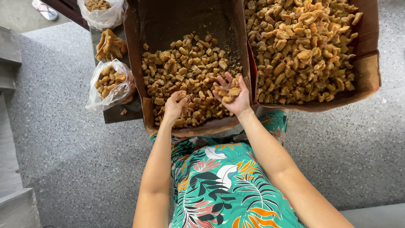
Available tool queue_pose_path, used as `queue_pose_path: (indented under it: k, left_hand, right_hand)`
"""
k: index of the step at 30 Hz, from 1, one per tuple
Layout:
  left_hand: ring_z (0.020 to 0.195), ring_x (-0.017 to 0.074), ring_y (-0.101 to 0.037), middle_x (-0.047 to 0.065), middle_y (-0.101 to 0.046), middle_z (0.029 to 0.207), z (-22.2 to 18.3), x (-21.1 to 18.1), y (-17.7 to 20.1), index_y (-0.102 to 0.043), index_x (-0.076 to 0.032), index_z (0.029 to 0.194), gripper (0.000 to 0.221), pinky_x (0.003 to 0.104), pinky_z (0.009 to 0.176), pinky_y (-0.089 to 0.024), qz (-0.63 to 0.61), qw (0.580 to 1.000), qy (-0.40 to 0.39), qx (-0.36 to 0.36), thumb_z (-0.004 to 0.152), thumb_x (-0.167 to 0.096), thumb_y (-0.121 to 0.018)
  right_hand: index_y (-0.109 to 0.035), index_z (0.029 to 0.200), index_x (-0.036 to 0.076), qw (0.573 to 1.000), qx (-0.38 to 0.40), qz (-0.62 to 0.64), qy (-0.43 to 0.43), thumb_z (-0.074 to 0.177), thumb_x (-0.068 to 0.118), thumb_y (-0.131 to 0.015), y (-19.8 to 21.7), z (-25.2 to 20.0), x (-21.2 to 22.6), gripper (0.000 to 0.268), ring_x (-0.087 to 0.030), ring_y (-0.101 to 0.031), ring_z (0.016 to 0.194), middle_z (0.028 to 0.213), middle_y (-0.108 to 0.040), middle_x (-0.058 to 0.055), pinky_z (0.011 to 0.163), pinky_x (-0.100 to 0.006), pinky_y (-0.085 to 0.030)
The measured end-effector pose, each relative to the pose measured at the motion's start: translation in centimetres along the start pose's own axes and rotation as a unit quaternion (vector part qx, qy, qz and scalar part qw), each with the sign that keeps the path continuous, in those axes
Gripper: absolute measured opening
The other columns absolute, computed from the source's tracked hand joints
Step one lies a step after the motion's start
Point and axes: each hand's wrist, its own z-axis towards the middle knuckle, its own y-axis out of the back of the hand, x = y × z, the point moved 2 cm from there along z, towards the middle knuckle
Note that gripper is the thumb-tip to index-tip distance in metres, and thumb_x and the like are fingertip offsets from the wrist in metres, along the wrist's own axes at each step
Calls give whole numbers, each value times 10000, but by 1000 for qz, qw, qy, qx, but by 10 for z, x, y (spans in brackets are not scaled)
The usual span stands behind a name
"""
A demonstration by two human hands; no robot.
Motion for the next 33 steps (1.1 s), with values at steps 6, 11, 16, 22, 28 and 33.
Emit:
queue_pose_path:
  k: [6,11,16,22,28,33]
  left_hand:
    - [729,156,-655,121,-740,1086,-35,-95,-23,-527,-146,1513,548,306,635,-572,53,991,-35,117,1022,-380,-595]
    - [936,193,-777,92,-733,1253,-40,-136,-51,-587,-132,1434,592,335,740,-681,15,981,-65,181,967,-490,-518]
    - [1186,248,-674,149,-617,1395,-32,-125,-34,-507,-138,1481,590,370,834,-650,31,988,-101,111,1016,-501,-498]
    - [1113,245,-691,145,-704,1313,-15,-88,-20,-588,-110,1424,485,385,886,-604,60,993,-91,40,1034,-397,-550]
    - [1203,245,-679,135,-651,1400,14,-71,-56,-569,-91,1448,458,384,1089,-516,221,968,-104,57,1026,-267,-561]
    - [1469,339,-311,149,-348,1592,36,-99,-132,-303,-85,1560,750,487,1217,-248,392,891,-164,162,953,-286,-694]
  right_hand:
    - [-608,1393,236,994,41,-83,-54,1043,626,-332,-16,-3,-18,592,-347,-610,1260,1351,-681,-107,1097,-574,-500]
    - [-597,1430,159,986,48,-149,-54,1055,676,-339,-18,0,-28,689,-300,-644,1263,1367,-669,-115,1049,-498,-561]
    - [-589,1414,194,992,30,-108,-56,1061,640,-372,-8,3,-22,608,-313,-666,1181,1315,-683,-114,917,-439,-621]
    - [-630,1322,160,988,-45,-145,-41,1048,573,-466,-13,2,-15,522,-275,-701,1027,1161,-717,-108,737,-368,-629]
    - [-680,1179,124,974,-34,-222,13,1040,471,-602,-82,19,51,382,-226,-696,919,1072,-715,-107,607,-261,-564]
    - [-677,1187,137,962,14,-264,68,1023,477,-629,-134,23,100,381,-231,-697,919,1073,-720,-99,602,-267,-561]
